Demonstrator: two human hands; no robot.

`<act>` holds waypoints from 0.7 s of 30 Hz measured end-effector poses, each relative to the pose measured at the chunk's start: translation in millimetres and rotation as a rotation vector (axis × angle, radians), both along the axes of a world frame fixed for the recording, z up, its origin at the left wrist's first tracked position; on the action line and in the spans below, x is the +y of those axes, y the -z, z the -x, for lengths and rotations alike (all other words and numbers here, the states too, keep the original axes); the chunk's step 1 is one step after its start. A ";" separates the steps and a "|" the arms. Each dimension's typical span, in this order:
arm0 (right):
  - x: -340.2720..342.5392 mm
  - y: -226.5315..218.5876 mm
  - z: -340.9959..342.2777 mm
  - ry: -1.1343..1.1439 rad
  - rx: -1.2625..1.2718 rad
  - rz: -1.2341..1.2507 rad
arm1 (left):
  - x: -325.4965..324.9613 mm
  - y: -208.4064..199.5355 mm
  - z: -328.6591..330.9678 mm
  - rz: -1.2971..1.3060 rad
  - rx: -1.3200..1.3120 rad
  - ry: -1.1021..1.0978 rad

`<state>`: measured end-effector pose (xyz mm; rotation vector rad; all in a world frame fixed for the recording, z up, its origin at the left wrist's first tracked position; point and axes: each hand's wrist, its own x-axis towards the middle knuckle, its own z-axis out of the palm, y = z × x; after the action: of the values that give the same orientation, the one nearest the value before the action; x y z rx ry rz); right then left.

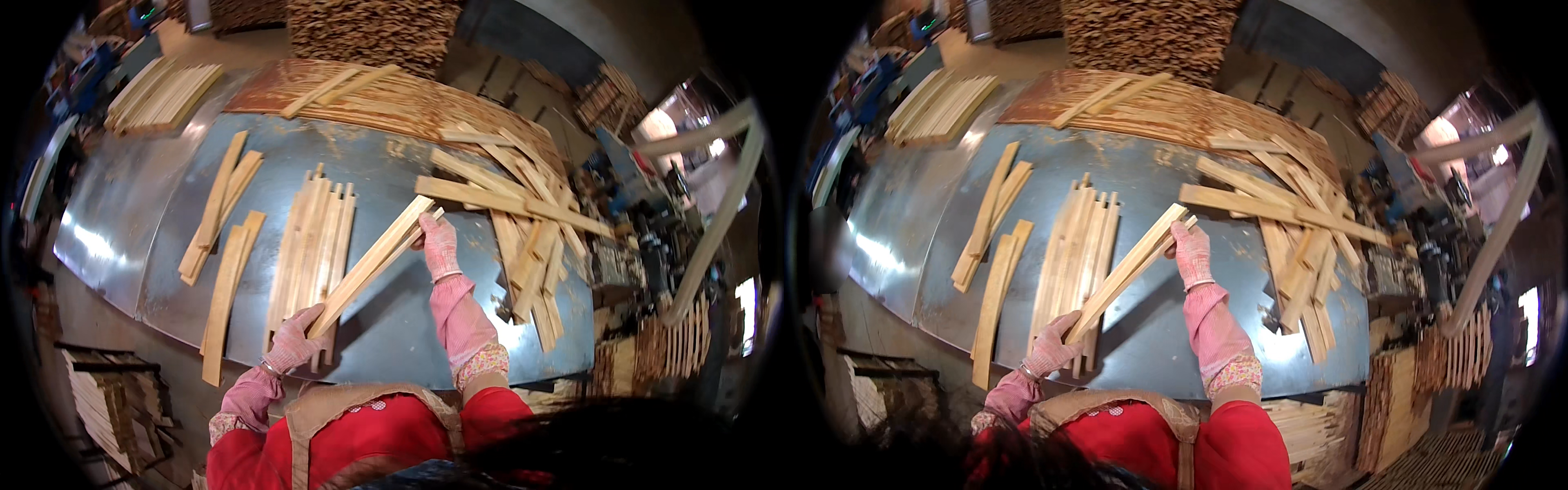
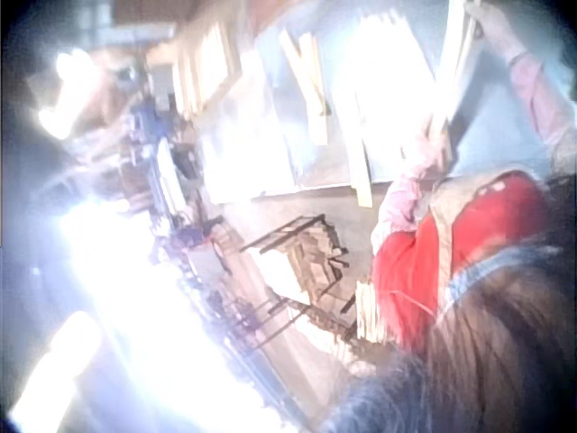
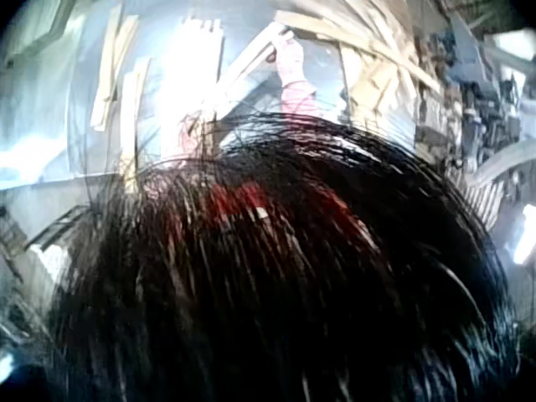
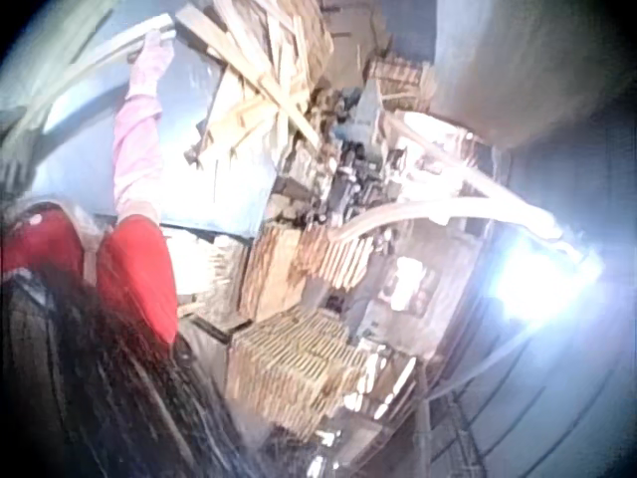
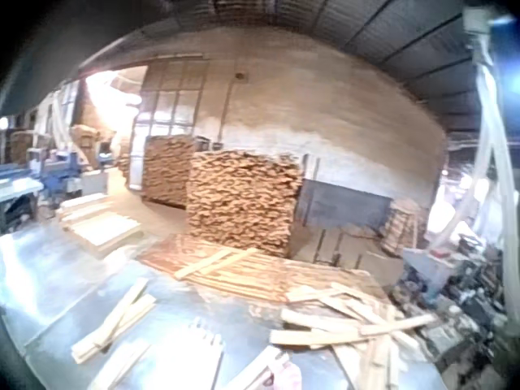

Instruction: The person sorts and stacks thin wooden planks on a metal table. They pick up planks from a pile, align them, and place them into a neat stack. The camera is extremely unstable, frequently obscuring the view of the hands and the task.

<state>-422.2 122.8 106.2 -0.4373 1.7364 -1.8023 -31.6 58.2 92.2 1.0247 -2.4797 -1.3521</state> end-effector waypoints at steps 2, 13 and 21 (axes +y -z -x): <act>51.0 0.8 30.6 0.048 -0.014 -0.049 | 30.3 -5.9 35.7 -0.063 -0.055 0.042; 255.2 116.2 -67.2 -0.492 -0.314 -0.013 | 191.1 81.1 237.4 -0.692 0.449 -0.293; 24.2 41.0 174.6 -0.514 -0.029 0.020 | 228.3 98.0 229.6 -0.504 0.383 -0.330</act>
<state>-596.9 147.1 65.2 -0.7808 1.4197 -1.4456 -261.1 286.4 -5.8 1.0702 -1.6513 -1.8836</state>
